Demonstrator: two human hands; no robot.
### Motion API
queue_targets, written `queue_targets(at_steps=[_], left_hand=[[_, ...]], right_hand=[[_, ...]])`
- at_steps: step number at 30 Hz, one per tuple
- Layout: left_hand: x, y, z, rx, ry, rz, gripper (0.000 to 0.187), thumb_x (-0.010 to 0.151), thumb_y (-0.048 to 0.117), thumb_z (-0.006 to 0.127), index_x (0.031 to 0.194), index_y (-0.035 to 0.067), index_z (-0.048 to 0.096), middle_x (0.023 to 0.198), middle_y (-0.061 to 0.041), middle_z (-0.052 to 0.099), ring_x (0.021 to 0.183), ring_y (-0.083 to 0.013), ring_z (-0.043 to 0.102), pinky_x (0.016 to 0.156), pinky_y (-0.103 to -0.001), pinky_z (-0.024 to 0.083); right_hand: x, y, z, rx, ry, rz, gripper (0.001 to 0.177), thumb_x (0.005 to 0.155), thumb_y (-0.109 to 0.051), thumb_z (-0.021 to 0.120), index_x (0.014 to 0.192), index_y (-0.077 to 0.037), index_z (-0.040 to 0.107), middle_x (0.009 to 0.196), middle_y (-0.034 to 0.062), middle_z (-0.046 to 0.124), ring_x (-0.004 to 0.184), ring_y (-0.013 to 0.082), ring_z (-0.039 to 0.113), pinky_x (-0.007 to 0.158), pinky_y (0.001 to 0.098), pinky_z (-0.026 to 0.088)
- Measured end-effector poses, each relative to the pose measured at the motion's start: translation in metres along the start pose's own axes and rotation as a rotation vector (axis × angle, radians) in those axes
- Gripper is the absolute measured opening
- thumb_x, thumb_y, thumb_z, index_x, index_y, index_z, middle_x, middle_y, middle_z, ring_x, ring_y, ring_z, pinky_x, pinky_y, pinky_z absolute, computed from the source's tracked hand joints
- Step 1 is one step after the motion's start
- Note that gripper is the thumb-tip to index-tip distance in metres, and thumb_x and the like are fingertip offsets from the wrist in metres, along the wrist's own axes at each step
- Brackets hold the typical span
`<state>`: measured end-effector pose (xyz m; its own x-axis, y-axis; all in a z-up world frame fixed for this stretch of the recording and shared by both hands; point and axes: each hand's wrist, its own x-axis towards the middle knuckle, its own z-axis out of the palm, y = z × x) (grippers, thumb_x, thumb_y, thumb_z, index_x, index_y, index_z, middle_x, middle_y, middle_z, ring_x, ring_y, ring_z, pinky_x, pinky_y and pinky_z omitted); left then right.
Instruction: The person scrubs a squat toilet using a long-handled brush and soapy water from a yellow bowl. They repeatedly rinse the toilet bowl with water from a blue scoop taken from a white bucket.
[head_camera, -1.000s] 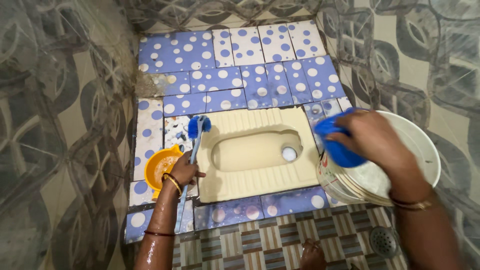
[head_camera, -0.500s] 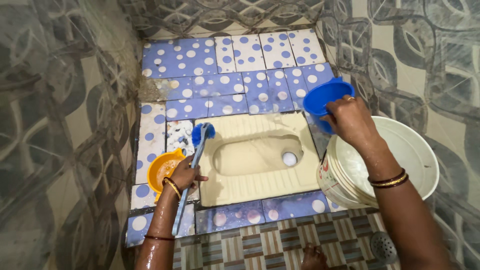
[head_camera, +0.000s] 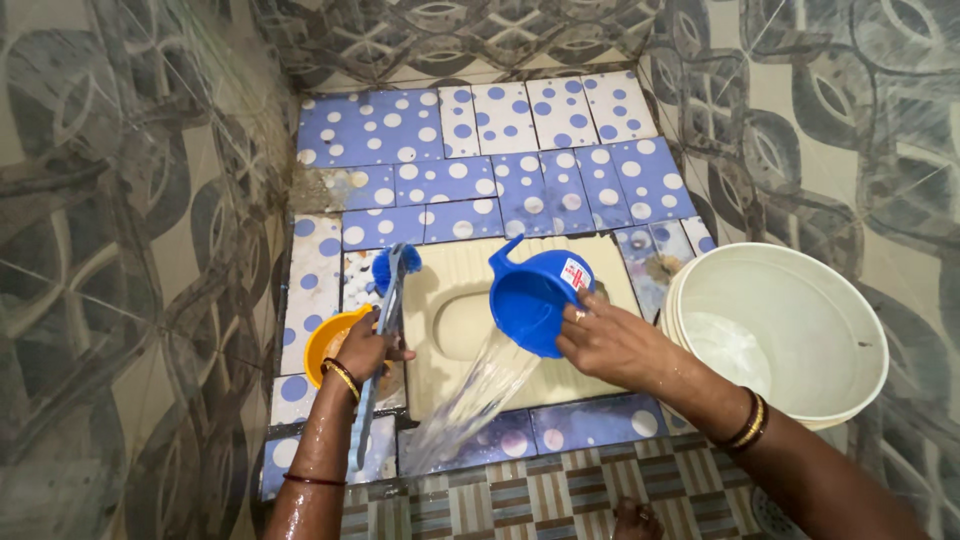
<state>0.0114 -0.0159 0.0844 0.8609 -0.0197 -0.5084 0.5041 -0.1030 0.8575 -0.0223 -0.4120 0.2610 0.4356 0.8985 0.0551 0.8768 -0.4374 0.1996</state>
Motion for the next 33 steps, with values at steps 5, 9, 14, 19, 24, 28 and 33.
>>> queue_targets(at_steps=[5,9,14,19,24,28,33], left_hand=[[0.003,-0.004,-0.004,0.01,-0.004,-0.017,0.076,0.09,0.004,0.053,0.159,0.002,0.018,0.114,-0.017,0.068,0.082,-0.0289,0.079,0.045,-0.034,0.048],[0.007,-0.008,-0.001,0.032,-0.047,-0.04,0.07,0.09,0.003,0.055,0.154,-0.002,0.027,0.106,-0.018,0.07,0.081,-0.029,0.079,0.046,-0.033,0.05],[0.01,-0.011,0.004,0.049,-0.082,-0.009,0.061,0.09,0.002,0.053,0.148,-0.003,0.037,0.101,-0.017,0.069,0.078,-0.0288,0.08,0.044,-0.034,0.048],[0.007,-0.006,0.006,0.083,-0.074,-0.047,0.062,0.091,0.003,0.052,0.15,0.0,0.033,0.1,-0.016,0.069,0.079,-0.0285,0.08,0.045,-0.034,0.048],[0.002,-0.007,0.005,0.073,-0.089,-0.066,0.06,0.092,0.006,0.054,0.149,0.001,0.037,0.097,-0.012,0.068,0.08,-0.0269,0.08,0.045,-0.033,0.046],[0.004,-0.011,0.004,0.074,-0.106,-0.075,0.061,0.089,0.003,0.056,0.148,0.001,0.039,0.096,-0.01,0.067,0.08,-0.0278,0.079,0.046,-0.032,0.047],[0.009,-0.017,0.011,0.041,-0.103,-0.098,0.066,0.09,0.002,0.052,0.153,0.003,0.033,0.091,-0.012,0.063,0.079,-0.03,0.079,0.044,-0.034,0.047]], right_hand=[[-0.003,0.018,-0.002,0.396,0.301,0.132,0.021,0.072,-0.014,0.083,0.088,-0.005,0.073,0.09,0.0099,0.07,0.098,0.0294,0.064,0.089,0.0445,0.051],[-0.018,0.033,0.0,0.486,0.286,0.313,0.021,0.072,-0.012,0.084,0.089,-0.007,0.075,0.094,0.0099,0.072,0.094,0.0267,0.067,0.087,0.0426,0.053],[-0.044,0.06,-0.016,0.012,0.031,0.413,0.012,0.077,-0.013,0.077,0.088,-0.008,0.074,0.093,0.01,0.073,0.104,0.0278,0.066,0.094,0.0437,0.052],[-0.093,0.072,-0.012,-0.641,-0.189,0.095,0.018,0.081,-0.014,0.065,0.096,-0.007,0.071,0.115,0.0177,0.074,0.123,0.0287,0.061,0.107,0.0423,0.047],[-0.208,0.082,0.027,-0.606,-0.16,-0.12,0.03,0.079,-0.009,0.07,0.107,0.0,0.075,0.118,0.0156,0.074,0.122,0.0297,0.061,0.107,0.0457,0.043],[-0.284,0.063,0.042,-0.56,-0.113,-0.102,0.03,0.076,-0.005,0.071,0.106,0.0,0.077,0.109,0.0078,0.075,0.113,0.0208,0.06,0.107,0.0457,0.039],[-0.25,0.061,-0.004,-0.771,-0.229,0.191,0.022,0.085,-0.011,0.071,0.106,-0.011,0.076,0.107,0.0065,0.076,0.115,0.0222,0.062,0.108,0.0436,0.042]])
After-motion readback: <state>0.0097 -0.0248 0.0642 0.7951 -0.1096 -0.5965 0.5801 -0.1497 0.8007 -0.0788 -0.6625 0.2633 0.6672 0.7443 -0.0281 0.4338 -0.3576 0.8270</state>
